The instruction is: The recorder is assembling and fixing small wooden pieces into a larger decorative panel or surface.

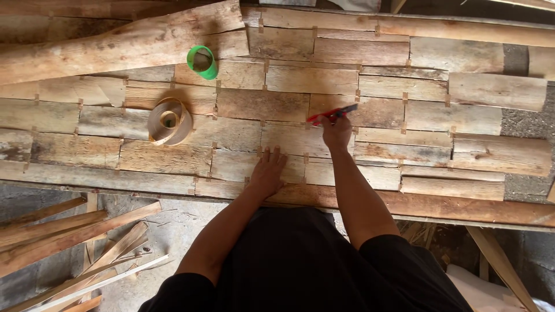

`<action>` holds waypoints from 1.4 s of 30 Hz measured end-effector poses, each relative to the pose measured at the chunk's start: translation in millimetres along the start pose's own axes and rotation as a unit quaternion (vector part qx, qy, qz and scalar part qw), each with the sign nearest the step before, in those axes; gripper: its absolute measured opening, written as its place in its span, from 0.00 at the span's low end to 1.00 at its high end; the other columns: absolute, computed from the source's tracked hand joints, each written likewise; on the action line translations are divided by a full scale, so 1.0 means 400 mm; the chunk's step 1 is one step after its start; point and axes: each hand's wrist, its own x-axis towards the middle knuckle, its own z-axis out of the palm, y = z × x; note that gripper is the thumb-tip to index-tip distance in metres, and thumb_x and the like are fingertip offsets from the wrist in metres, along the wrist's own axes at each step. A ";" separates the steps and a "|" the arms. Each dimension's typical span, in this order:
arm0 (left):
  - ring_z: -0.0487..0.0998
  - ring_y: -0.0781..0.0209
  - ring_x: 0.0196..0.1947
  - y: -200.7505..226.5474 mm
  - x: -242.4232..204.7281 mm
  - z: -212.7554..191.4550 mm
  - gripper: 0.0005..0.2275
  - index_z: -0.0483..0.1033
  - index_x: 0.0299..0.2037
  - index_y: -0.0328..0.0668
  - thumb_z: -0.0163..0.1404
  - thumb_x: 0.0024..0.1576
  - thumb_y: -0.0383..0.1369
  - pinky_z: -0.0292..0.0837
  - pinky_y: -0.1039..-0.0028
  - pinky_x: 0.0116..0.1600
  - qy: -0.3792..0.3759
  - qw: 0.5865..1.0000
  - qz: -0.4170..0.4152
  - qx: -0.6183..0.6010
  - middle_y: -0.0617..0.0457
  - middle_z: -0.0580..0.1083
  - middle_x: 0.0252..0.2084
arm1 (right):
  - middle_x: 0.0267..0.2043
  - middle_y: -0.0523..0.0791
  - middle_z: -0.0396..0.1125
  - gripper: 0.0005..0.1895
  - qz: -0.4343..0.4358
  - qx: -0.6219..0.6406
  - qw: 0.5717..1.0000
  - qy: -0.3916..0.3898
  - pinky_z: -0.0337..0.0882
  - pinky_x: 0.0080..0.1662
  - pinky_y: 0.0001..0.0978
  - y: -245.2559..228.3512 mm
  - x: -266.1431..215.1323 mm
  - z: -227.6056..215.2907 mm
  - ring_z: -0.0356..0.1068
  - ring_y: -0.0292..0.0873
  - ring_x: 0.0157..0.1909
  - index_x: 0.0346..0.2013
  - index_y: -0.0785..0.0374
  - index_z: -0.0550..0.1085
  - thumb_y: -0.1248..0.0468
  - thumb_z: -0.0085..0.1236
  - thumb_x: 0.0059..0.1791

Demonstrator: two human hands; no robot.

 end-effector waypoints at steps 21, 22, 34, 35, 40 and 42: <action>0.48 0.24 0.73 0.010 0.005 -0.054 0.44 0.52 0.72 0.41 0.65 0.48 0.43 0.56 0.50 0.71 -0.018 1.000 0.016 -0.003 0.33 0.45 0.76 | 0.30 0.46 0.76 0.16 0.038 -0.003 0.998 -0.041 0.73 0.36 0.36 -0.038 0.044 -0.024 0.75 0.41 0.31 0.35 0.63 0.81 0.54 0.73 0.44; 0.48 0.24 0.73 0.008 0.005 -0.050 0.44 0.52 0.72 0.41 0.65 0.48 0.43 0.56 0.50 0.71 -0.016 1.000 0.016 -0.004 0.33 0.45 0.76 | 0.30 0.46 0.76 0.16 0.037 -0.003 0.998 -0.041 0.73 0.36 0.36 -0.041 0.047 -0.024 0.75 0.41 0.31 0.35 0.63 0.81 0.54 0.73 0.44; 0.47 0.25 0.74 0.012 0.003 -0.042 0.44 0.53 0.72 0.42 0.66 0.47 0.45 0.54 0.51 0.73 0.004 1.000 0.012 -0.010 0.34 0.46 0.76 | 0.29 0.46 0.75 0.16 0.008 -0.024 0.997 -0.073 0.73 0.36 0.37 -0.028 0.024 -0.034 0.74 0.42 0.31 0.35 0.64 0.79 0.55 0.73 0.44; 0.47 0.26 0.74 0.015 0.000 -0.047 0.44 0.54 0.72 0.43 0.66 0.48 0.44 0.54 0.50 0.73 -0.002 1.000 0.006 -0.010 0.34 0.46 0.77 | 0.29 0.45 0.75 0.15 0.012 -0.014 0.997 -0.076 0.72 0.36 0.37 -0.014 0.021 -0.033 0.74 0.42 0.30 0.34 0.63 0.79 0.55 0.72 0.44; 0.47 0.26 0.75 0.021 0.004 -0.051 0.43 0.54 0.72 0.43 0.66 0.48 0.45 0.54 0.50 0.72 -0.013 1.000 -0.004 -0.008 0.35 0.45 0.77 | 0.27 0.46 0.74 0.15 0.023 -0.012 0.996 -0.082 0.71 0.34 0.37 -0.021 0.002 -0.045 0.72 0.42 0.29 0.33 0.63 0.79 0.55 0.72 0.44; 0.47 0.27 0.75 0.020 0.003 -0.049 0.44 0.54 0.73 0.44 0.66 0.48 0.46 0.55 0.50 0.72 -0.013 1.000 -0.010 -0.011 0.35 0.47 0.77 | 0.27 0.46 0.73 0.16 0.023 -0.028 0.996 -0.085 0.70 0.34 0.37 -0.029 -0.005 -0.046 0.71 0.42 0.28 0.34 0.63 0.79 0.55 0.72 0.44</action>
